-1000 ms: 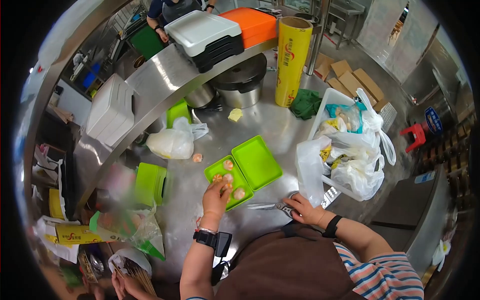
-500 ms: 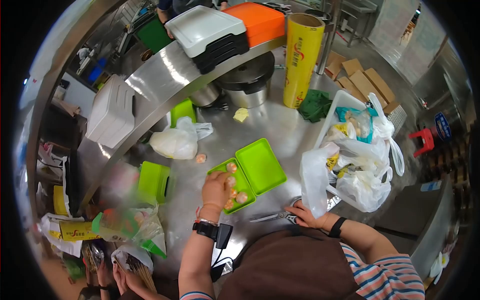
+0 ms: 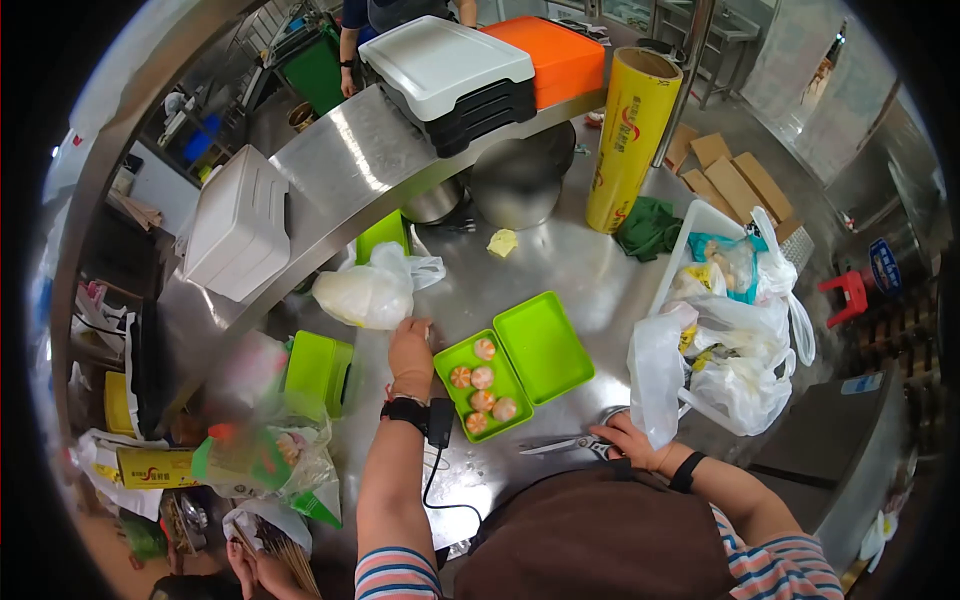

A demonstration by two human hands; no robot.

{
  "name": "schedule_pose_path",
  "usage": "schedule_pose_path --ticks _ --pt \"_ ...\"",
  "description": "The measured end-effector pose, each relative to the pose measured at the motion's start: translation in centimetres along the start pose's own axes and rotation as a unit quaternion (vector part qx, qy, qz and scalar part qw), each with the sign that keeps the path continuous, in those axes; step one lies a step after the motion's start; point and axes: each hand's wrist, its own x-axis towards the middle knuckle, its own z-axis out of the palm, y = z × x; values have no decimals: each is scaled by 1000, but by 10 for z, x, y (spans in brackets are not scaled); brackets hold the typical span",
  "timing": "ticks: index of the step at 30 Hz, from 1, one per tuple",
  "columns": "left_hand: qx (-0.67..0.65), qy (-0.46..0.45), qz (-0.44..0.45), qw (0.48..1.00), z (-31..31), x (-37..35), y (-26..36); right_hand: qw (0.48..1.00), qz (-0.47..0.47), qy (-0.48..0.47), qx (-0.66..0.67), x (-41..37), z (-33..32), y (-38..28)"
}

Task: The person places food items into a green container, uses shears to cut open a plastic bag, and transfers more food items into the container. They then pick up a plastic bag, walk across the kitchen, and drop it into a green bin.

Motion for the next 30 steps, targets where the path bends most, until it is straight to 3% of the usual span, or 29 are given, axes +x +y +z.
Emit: schedule_pose_path --ticks 3,4,5,6,8,11,16,19,22,24,27,30 --pt "12 -9 3 1000 -2 -2 -6 1000 10 5 8 -1 4 -2" --pt "-272 -44 -115 954 -7 -9 -6 999 19 12 26 1 4 -2" --pt "-530 -74 -219 816 -12 -19 -7 1000 15 9 25 1 3 0" --pt "-531 -69 -222 815 -27 -31 -3 1000 25 -1 16 3 0 -4" --pt "-640 -66 -223 733 -65 -65 15 999 28 -21 13 6 -2 -10" --pt "-632 -34 -238 737 -84 -115 21 998 36 -13 -43 15 -8 -19" --pt "-613 41 -303 728 -103 -188 39 993 29 -86 -78 36 -21 -40" --pt "-586 70 -319 741 -94 -229 40 979 106 -171 19 43 -17 -55" --pt "-543 99 -335 764 -78 -262 38 976 61 -202 50 66 -8 -65" --pt "-399 94 -391 824 -67 -279 35 967 76 -236 64 81 1 -74" --pt "-396 116 -402 817 -51 -287 32 941 81 -276 180 110 14 -91" --pt "-406 137 -401 810 -42 -288 31 920 87 -344 166 137 32 -110"
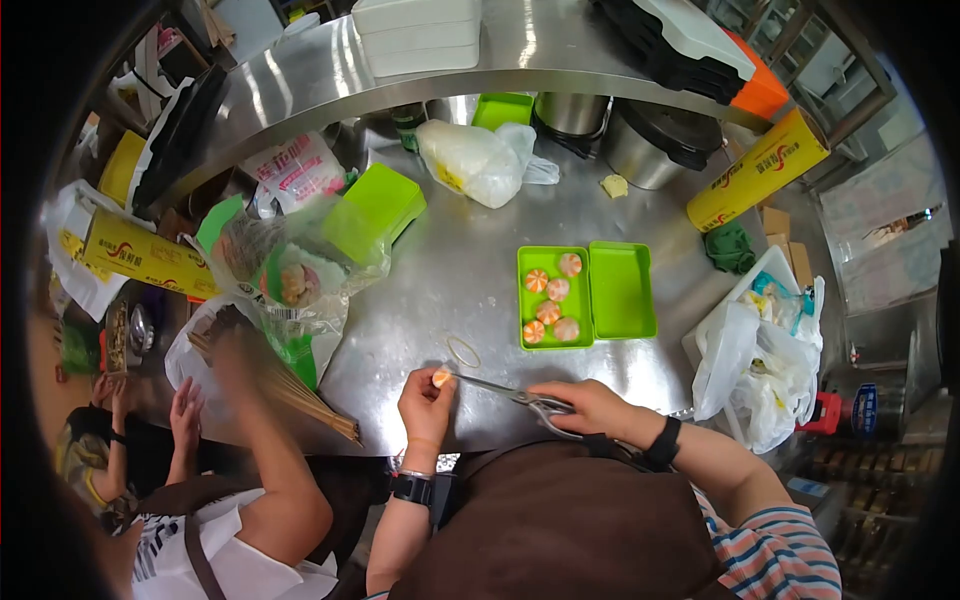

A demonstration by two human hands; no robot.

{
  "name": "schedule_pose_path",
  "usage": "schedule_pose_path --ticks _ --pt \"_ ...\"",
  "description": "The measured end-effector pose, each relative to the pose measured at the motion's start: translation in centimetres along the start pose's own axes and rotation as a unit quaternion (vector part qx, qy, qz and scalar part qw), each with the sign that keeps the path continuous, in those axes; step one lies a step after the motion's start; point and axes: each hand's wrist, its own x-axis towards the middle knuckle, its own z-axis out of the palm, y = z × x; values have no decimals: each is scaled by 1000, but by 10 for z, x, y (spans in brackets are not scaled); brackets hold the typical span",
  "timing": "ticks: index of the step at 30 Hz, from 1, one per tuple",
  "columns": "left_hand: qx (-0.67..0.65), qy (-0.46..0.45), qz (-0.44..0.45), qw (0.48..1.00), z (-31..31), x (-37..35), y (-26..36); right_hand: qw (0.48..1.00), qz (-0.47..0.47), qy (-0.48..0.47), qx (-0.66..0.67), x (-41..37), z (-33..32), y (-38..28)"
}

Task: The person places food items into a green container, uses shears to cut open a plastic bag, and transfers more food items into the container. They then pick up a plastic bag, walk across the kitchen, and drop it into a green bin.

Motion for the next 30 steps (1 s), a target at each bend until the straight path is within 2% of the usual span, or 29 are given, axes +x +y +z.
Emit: schedule_pose_path --ticks 7,10,13,15,18,20,25,27,28,30 --pt "28 43 24 998 7 -3 0 999 17 -10 29 23 6 -25" --pt "55 48 30 997 8 -5 8 999 -8 -11 -44 23 13 -17" --pt "52 49 29 997 8 -5 21 999 45 -20 -22 21 12 -27" --pt "51 50 35 997 9 -4 21 998 -13 43 51 21 10 -33" --pt "43 51 27 997 11 -4 14 998 -32 32 42 23 16 -29" --pt "36 50 17 998 11 -5 10 998 -16 39 45 23 26 -9" --pt "5 53 23 998 12 -6 15 993 0 75 96 21 21 -16" --pt "6 51 19 999 13 -7 14 988 -70 87 111 24 19 -25" --pt "10 51 12 999 12 -8 13 988 -71 87 110 24 20 -21" --pt "6 52 13 999 11 -10 13 999 11 25 30 24 27 -10"
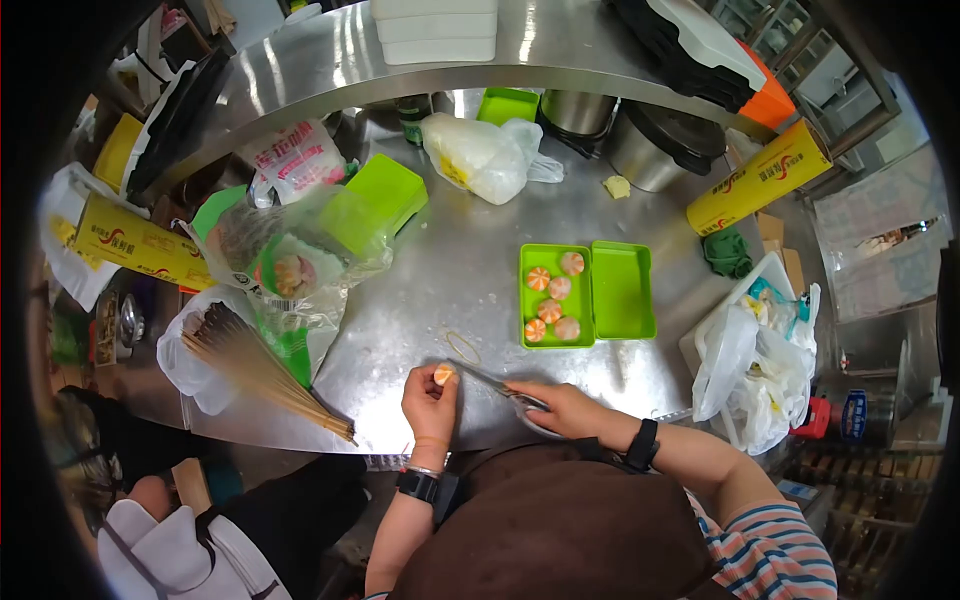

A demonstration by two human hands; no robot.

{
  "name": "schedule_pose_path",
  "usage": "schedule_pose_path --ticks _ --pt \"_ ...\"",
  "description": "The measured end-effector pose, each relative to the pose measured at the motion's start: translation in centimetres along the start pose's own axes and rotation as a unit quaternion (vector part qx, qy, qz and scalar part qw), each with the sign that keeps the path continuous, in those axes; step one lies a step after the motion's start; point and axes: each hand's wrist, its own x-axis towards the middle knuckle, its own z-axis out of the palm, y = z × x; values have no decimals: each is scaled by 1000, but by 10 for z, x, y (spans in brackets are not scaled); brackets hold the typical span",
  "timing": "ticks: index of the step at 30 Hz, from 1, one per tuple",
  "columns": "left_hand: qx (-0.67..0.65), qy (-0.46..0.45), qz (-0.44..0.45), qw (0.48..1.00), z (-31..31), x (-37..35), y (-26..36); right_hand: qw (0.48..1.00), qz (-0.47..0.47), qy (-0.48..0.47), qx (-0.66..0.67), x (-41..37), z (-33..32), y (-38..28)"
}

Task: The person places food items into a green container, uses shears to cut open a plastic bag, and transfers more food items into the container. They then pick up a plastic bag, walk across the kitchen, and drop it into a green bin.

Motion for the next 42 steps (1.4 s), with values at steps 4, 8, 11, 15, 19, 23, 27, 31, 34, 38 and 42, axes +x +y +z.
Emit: schedule_pose_path --ticks 4,8,11,15,19,23,27,31,34,38,42 --pt "-16 -4 11 1000 -1 0 -4 997 -20 34 66 -10 -1 5" --pt "-16 -5 -1 1000 0 0 -5 997 -9 0 76 -12 -6 -5" --pt "-30 -7 -15 999 -1 0 -1 1000 6 -12 28 -12 -4 8" --pt "-25 -6 0 1000 0 -3 -3 995 7 36 93 -20 -2 10" --pt "-39 1 1 999 -1 -4 -4 995 -23 19 91 -16 -1 2" --pt "-62 1 -12 998 1 -3 -8 997 62 -29 32 -13 -2 3" --pt "-42 6 3 999 2 -6 -2 996 -37 47 65 -11 9 10" --pt "-53 11 4 999 2 -6 -6 1000 16 -3 1 -7 7 13" --pt "-49 10 6 999 2 -5 -6 1000 6 3 20 -13 4 10" --pt "-50 12 6 999 2 -5 -4 993 -59 50 86 -15 5 7" --pt "-44 13 -2 999 1 -2 -8 999 1 33 18 -12 4 11"
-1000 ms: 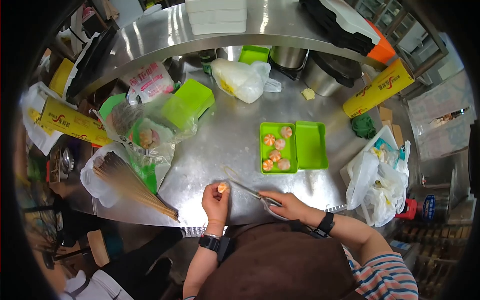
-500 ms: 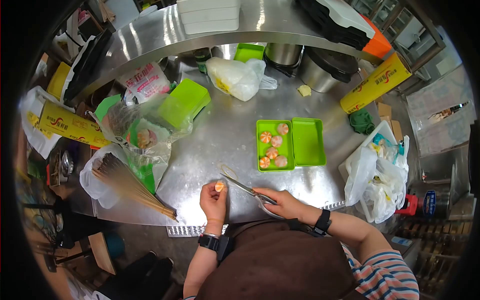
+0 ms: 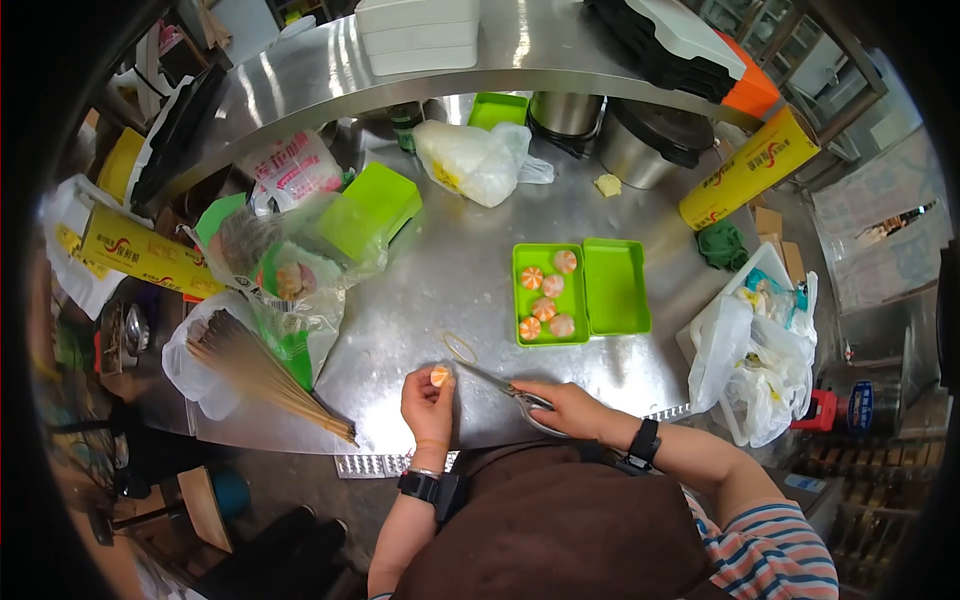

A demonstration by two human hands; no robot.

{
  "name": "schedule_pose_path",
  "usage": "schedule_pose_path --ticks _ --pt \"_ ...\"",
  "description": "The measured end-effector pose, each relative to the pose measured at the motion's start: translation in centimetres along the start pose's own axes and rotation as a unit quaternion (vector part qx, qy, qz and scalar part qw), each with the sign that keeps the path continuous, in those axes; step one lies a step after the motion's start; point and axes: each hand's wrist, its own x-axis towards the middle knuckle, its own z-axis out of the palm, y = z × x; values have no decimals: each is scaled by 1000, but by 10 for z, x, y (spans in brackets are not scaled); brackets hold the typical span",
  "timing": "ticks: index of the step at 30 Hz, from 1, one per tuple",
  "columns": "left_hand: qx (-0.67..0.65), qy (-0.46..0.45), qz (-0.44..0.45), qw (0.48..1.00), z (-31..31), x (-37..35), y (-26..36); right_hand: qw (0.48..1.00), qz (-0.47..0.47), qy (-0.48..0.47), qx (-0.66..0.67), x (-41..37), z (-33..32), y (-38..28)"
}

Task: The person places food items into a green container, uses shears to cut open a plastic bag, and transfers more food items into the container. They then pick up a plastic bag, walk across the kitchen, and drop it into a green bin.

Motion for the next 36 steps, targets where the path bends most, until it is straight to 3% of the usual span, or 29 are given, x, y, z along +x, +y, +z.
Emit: schedule_pose_path --ticks 6,8,9,12,22,36 --pt "-32 -23 -8 999 -6 -1 -4 1000 -8 3 20 -7 -1 5" --pt "-219 -71 -46 972 -12 1 -8 1000 6 -16 10 -13 -6 7" --pt "-267 -88 -96 955 -18 -1 8 1000 4 -14 15 -17 -9 8" --pt "-337 -106 -81 932 -28 -5 44 1000 -3 -8 10 -30 -13 19" --pt "-286 -122 0 950 -34 -16 92 983 7 -25 -182 -43 -27 27" --pt "-250 -97 45 962 -36 -19 95 974 -21 -8 -223 -47 -25 31"
